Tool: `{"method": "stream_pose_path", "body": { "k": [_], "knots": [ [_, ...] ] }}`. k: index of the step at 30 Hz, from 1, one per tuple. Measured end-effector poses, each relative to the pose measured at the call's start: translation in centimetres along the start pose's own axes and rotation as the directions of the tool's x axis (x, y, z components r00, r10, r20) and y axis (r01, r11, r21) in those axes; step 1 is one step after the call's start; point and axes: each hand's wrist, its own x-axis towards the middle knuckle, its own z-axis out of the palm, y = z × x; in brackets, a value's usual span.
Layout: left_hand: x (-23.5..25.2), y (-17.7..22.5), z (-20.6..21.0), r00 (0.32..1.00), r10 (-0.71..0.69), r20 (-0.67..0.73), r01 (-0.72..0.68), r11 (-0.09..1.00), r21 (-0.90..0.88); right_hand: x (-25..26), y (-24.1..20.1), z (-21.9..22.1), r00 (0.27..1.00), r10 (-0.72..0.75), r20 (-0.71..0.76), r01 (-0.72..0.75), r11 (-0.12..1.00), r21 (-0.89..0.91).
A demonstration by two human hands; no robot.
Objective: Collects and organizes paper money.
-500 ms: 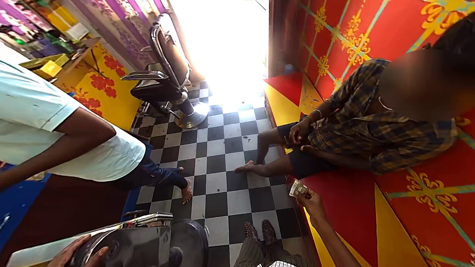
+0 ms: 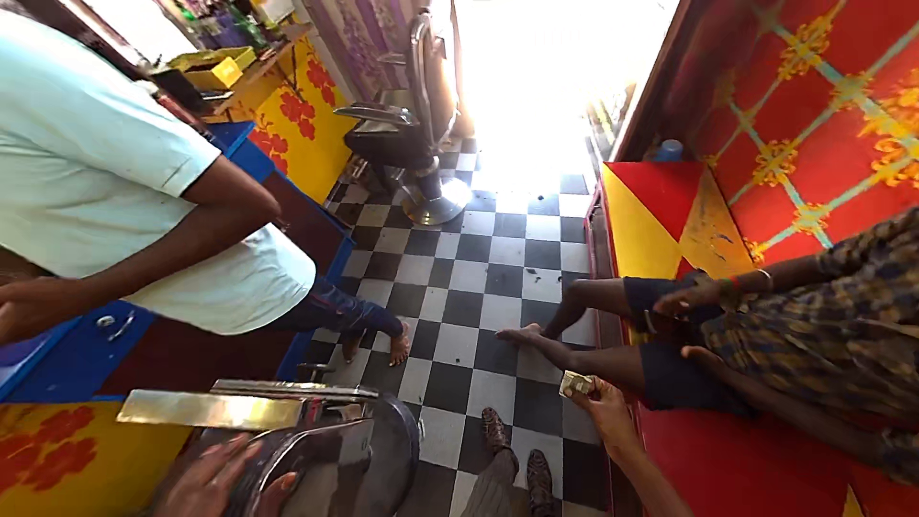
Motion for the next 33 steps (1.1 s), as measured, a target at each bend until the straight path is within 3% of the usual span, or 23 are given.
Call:
{"method": "stream_pose_path", "body": {
  "k": [2, 6, 11, 16, 22, 24, 28, 33],
  "knots": [
    [0.6, 4.7, 2.5, 0.996, -0.034, -0.085, 0.014, 0.973, -0.231, 1.4, -1.7, 2.6, 0.996, -0.015, 0.09, 0.013, 1.0, 0.024],
    [5.3, 9.5, 11.6, 0.999, -0.045, 0.009, 0.044, 0.867, -0.496, 5.3, -5.0, 7.5, 0.947, -0.111, 0.302, 0.08, 0.99, 0.112],
    [13.6, 11.0, 19.6, 0.955, -0.067, 0.288, 0.246, 0.718, -0.651, 9.4, -8.2, 12.2, 0.89, -0.185, 0.417, 0.112, 0.975, 0.193],
    [21.6, 9.7, 21.5, 0.884, -0.017, 0.467, 0.346, 0.697, -0.629, 15.1, -9.6, 16.5, 0.853, -0.226, 0.47, 0.169, 0.973, 0.159],
    [30.2, 7.8, 21.9, 0.883, -0.091, 0.46, 0.381, 0.711, -0.591, 23.4, -13.2, 22.8, 0.847, -0.144, 0.512, 0.157, 0.987, 0.018],
    [32.9, 6.8, 21.9, 0.869, -0.118, 0.48, 0.421, 0.687, -0.592, 25.4, -15.5, 25.1, 0.817, -0.164, 0.554, 0.237, 0.969, -0.063],
    [37.7, 3.7, 23.0, 0.847, -0.24, 0.474, 0.514, 0.6, -0.614, 29.7, -18.8, 30.7, 0.716, -0.203, 0.668, 0.415, 0.893, -0.173],
    [43.7, -2.6, 25.2, 0.816, -0.41, 0.408, 0.567, 0.431, -0.702, 37.1, -21.8, 38.3, 0.497, -0.166, 0.852, 0.518, 0.844, -0.138]
  ]
}}
